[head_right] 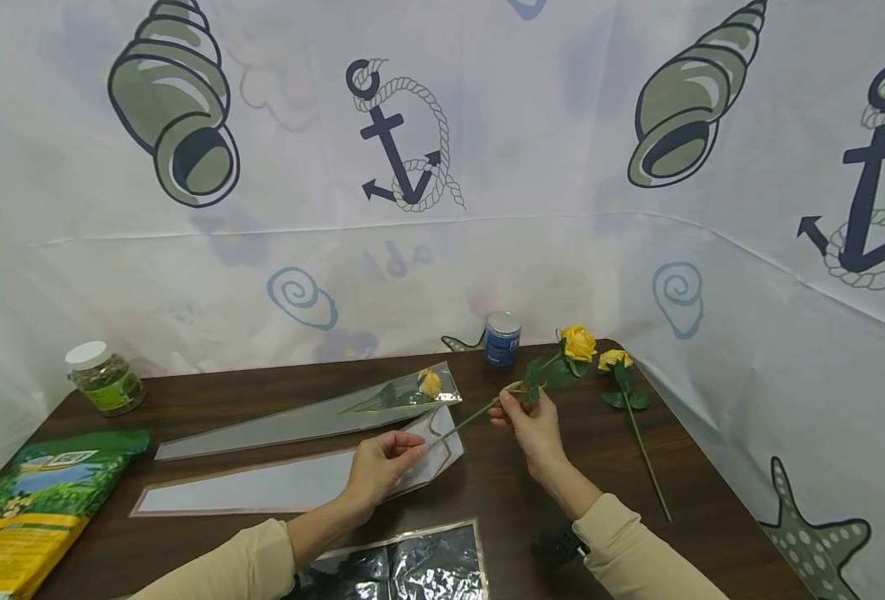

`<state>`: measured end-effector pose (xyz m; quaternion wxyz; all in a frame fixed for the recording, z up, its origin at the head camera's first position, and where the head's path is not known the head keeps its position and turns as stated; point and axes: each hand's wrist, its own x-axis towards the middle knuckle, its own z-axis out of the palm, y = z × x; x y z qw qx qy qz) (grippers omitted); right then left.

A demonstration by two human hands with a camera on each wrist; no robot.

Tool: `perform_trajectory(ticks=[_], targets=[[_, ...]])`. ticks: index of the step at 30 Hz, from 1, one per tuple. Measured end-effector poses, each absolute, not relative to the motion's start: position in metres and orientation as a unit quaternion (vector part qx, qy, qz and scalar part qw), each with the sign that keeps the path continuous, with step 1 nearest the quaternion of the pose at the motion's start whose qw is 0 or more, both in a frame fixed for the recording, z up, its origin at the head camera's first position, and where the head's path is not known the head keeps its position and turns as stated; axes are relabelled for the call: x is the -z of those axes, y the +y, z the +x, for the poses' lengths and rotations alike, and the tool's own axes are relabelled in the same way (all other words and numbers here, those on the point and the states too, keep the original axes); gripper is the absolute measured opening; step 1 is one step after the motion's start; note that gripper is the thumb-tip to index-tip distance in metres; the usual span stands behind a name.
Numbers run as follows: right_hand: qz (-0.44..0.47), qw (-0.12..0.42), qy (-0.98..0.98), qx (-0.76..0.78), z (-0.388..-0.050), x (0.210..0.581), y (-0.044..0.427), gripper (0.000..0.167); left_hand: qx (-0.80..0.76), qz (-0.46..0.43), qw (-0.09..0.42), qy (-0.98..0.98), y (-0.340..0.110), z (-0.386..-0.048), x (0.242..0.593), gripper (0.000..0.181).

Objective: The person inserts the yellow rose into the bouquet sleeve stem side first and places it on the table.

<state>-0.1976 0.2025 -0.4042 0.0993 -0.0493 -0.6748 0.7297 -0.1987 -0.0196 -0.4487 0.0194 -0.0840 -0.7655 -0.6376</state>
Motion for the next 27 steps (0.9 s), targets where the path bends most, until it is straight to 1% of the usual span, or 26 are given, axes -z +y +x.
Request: perform_trajectory(ticks=[6, 13, 22, 27], targets=[[-0.057, 0.101, -0.713, -0.691, -0.194, 0.411, 0.185, 0.021, 0.634, -0.085, 0.025, -0.768, -0.016, -0.200, 0.448, 0.014], [-0.037, 0.102, -0.747, -0.656, -0.192, 0.419, 0.171, 0.025, 0.632, -0.089, 0.028, -0.769, -0.012, -0.200, 0.449, 0.014], [-0.037, 0.075, -0.736, -0.672, -0.195, 0.423, 0.162, 0.024, 0.630, -0.095, 0.025, -0.770, -0.010, -0.198, 0.447, 0.015], [-0.052, 0.064, -0.711, -0.699, -0.195, 0.420, 0.163, 0.029, 0.624, -0.090, 0.024, -0.776, -0.010, -0.197, 0.446, 0.014]])
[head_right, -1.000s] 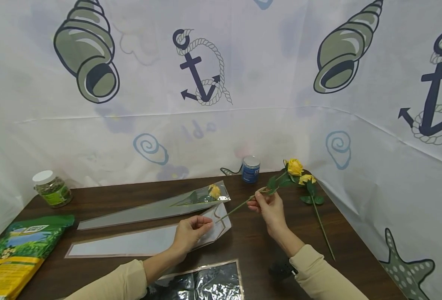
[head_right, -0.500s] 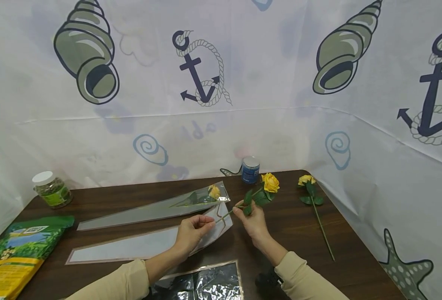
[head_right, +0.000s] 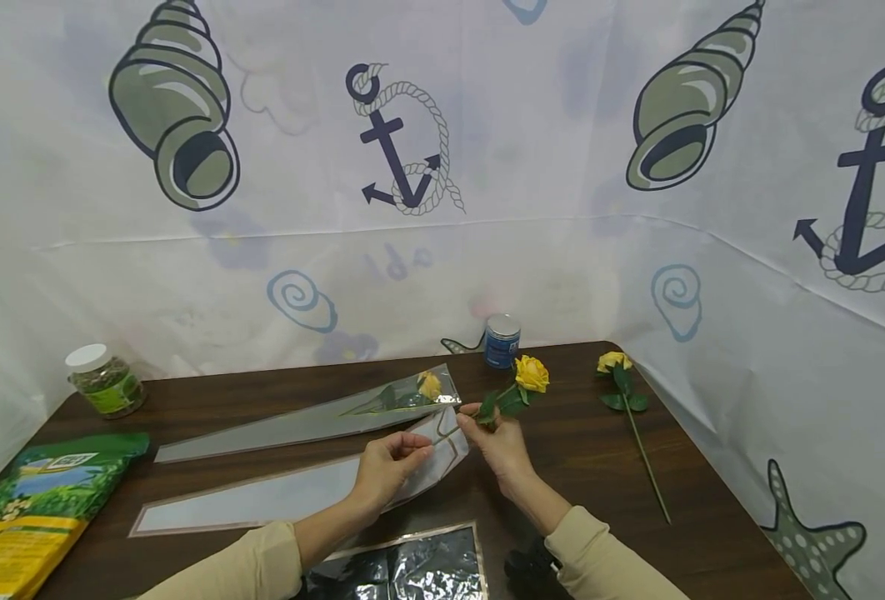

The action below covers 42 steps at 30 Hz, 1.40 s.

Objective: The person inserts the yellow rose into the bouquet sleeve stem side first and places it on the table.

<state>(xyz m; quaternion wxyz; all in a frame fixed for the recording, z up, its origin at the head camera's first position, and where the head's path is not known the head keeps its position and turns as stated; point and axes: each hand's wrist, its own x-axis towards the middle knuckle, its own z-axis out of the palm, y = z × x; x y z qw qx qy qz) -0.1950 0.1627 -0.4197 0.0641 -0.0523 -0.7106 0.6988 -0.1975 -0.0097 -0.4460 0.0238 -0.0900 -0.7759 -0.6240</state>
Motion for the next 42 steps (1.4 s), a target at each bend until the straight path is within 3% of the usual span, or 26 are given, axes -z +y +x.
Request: perform_trajectory(ticks=[11, 21, 30, 42], targets=[[-0.071, 0.084, -0.674, -0.731, -0.192, 0.409, 0.174, 0.045, 0.622, -0.090, 0.023, -0.777, -0.008, -0.198, 0.447, 0.014], [-0.111, 0.105, -0.688, -0.710, -0.190, 0.410, 0.175, 0.030, 0.620, -0.103, 0.030, -0.778, -0.007, -0.197, 0.442, 0.013], [-0.134, 0.080, -0.704, -0.693, -0.189, 0.415, 0.167, 0.026, 0.615, -0.121, 0.047, -0.778, -0.005, -0.198, 0.432, 0.012], [-0.079, 0.076, -0.659, -0.744, -0.194, 0.432, 0.167, 0.026, 0.612, -0.124, 0.044, -0.780, -0.003, -0.197, 0.426, 0.012]])
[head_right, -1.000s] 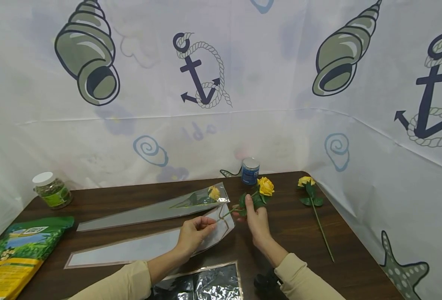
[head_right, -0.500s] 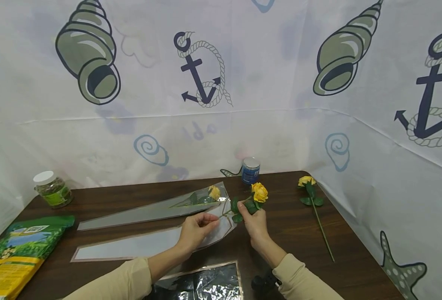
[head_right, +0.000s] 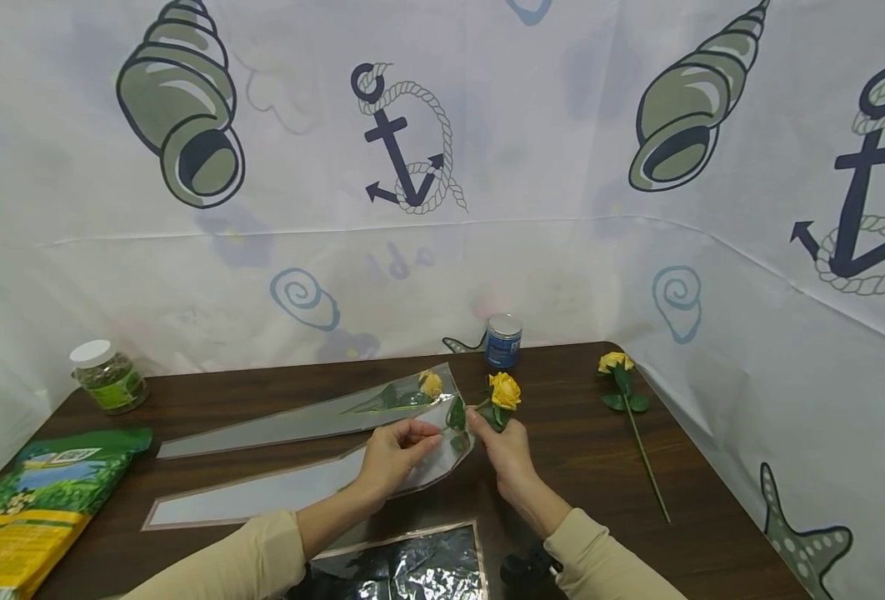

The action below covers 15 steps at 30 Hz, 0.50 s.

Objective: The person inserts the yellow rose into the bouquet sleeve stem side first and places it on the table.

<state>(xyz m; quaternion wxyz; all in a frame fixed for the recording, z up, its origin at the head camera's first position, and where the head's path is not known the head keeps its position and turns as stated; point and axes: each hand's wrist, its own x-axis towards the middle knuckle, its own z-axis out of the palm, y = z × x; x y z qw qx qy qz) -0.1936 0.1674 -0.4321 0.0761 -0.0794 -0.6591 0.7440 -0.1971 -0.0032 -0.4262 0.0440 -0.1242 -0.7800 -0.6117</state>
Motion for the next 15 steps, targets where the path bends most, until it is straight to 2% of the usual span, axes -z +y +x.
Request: perform_trajectory(ticks=[6, 15], targets=[[-0.004, 0.034, -0.571, -0.820, -0.200, 0.446, 0.187, 0.044, 0.614, -0.109, 0.032, -0.781, -0.004, -0.198, 0.430, 0.012], [-0.045, -0.026, -0.548, -0.835, -0.193, 0.423, 0.191, 0.057, 0.625, -0.112, 0.021, -0.773, -0.005, -0.198, 0.432, 0.014]])
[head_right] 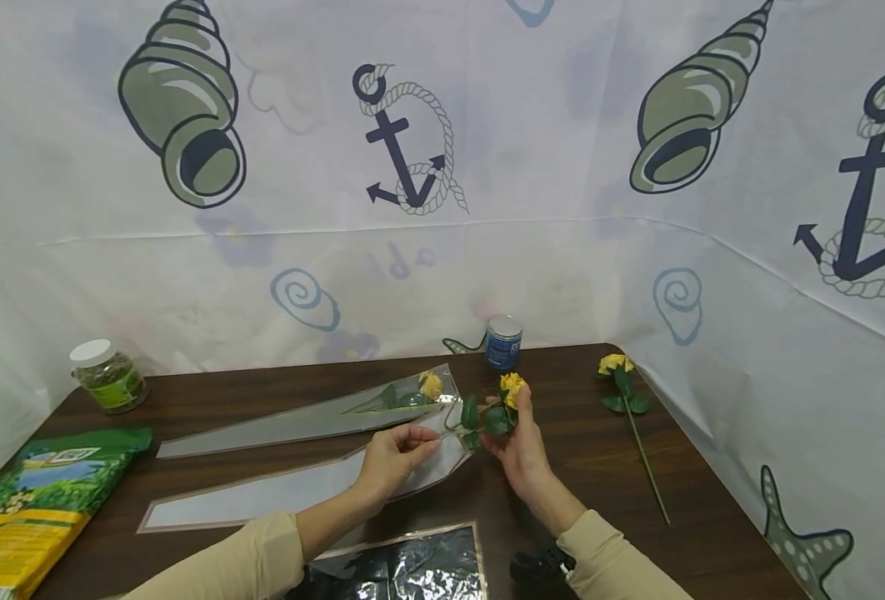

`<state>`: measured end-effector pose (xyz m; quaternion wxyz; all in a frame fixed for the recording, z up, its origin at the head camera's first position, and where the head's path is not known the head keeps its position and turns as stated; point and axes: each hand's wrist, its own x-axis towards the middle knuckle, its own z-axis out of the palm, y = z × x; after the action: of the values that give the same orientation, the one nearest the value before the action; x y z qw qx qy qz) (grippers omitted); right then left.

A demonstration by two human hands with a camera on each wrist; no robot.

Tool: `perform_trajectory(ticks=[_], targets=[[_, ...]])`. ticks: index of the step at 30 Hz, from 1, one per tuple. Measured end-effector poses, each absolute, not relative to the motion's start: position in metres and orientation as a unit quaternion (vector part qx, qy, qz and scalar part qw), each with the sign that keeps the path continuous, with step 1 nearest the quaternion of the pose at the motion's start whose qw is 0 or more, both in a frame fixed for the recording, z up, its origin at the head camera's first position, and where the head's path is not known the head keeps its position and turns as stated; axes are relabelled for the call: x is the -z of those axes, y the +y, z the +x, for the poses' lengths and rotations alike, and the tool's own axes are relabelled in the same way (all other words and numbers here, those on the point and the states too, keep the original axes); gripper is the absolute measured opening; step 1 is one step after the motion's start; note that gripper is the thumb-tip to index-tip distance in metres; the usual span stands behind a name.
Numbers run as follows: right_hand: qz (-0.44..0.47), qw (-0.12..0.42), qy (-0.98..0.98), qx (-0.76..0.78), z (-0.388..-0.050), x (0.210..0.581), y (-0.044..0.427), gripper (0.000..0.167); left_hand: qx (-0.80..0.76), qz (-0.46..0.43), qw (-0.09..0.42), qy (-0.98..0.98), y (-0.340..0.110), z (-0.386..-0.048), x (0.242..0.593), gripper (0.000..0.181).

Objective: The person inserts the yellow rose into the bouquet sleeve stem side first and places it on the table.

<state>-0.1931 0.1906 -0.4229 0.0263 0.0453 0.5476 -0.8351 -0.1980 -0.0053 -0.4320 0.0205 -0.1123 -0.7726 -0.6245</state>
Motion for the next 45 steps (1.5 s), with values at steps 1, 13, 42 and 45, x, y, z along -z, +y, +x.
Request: perform_trajectory(ticks=[1, 13, 42, 45], targets=[[0.053, 0.031, 0.540, 0.840, -0.192, 0.420, 0.190, 0.057, 0.624, -0.113, 0.021, -0.773, -0.005, -0.198, 0.432, 0.014], [0.065, 0.045, 0.470, 0.879, -0.195, 0.415, 0.192, 0.043, 0.620, -0.112, 0.020, -0.776, -0.003, -0.198, 0.428, 0.013], [0.052, 0.024, 0.640, 0.766, -0.191, 0.427, 0.185, 0.039, 0.611, -0.126, 0.036, -0.780, 0.000, -0.202, 0.417, 0.014], [0.050, 0.004, 0.647, 0.761, -0.190, 0.426, 0.182, 0.031, 0.612, -0.126, 0.034, -0.780, 0.000, -0.202, 0.417, 0.014]])
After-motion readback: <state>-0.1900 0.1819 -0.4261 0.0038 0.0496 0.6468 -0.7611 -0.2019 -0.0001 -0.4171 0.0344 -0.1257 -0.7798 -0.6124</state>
